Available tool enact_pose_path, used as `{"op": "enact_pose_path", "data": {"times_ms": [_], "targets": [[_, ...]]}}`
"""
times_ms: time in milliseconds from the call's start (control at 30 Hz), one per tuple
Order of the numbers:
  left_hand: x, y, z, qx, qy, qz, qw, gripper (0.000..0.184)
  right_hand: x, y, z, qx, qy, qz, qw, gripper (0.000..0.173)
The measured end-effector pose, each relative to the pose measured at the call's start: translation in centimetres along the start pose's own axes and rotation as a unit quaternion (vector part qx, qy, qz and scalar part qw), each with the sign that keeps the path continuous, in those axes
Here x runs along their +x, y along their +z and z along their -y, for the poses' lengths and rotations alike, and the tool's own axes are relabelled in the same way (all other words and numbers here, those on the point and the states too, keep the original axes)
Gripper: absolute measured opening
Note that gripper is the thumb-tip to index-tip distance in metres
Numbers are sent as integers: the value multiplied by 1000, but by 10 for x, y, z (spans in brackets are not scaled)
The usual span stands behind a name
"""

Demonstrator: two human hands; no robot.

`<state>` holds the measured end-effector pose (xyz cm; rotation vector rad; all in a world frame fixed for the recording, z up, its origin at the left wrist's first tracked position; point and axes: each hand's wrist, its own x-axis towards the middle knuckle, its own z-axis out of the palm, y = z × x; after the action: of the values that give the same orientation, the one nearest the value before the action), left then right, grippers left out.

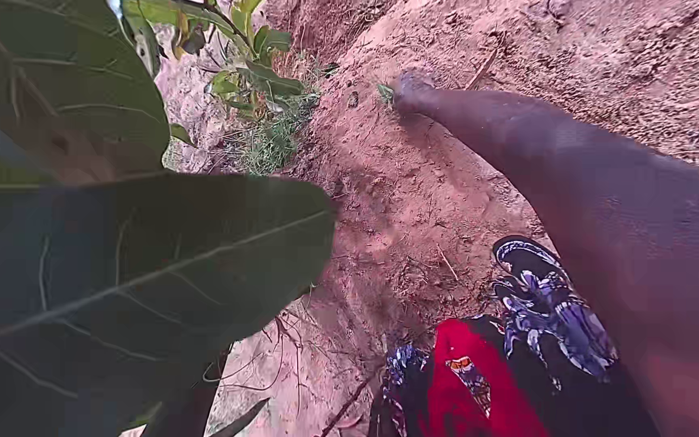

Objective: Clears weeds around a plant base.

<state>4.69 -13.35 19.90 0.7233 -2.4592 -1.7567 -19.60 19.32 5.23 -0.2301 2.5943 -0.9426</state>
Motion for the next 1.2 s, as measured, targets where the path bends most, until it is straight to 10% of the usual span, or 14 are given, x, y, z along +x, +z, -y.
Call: {"op": "enact_pose_path", "data": {"times_ms": [500,767,1200], "targets": [[-25,-34,88,-110,-78,-11,991,29,-31,30,85,-28,-29,101,994,27],[-54,-31,80,-87,-64,-60,992,23,-63,20,108,-15,-45,80,996,29],[-55,-22,66,-151,-83,-37,984,29,-100,117,159,-30,-150,275,949,17]]}}
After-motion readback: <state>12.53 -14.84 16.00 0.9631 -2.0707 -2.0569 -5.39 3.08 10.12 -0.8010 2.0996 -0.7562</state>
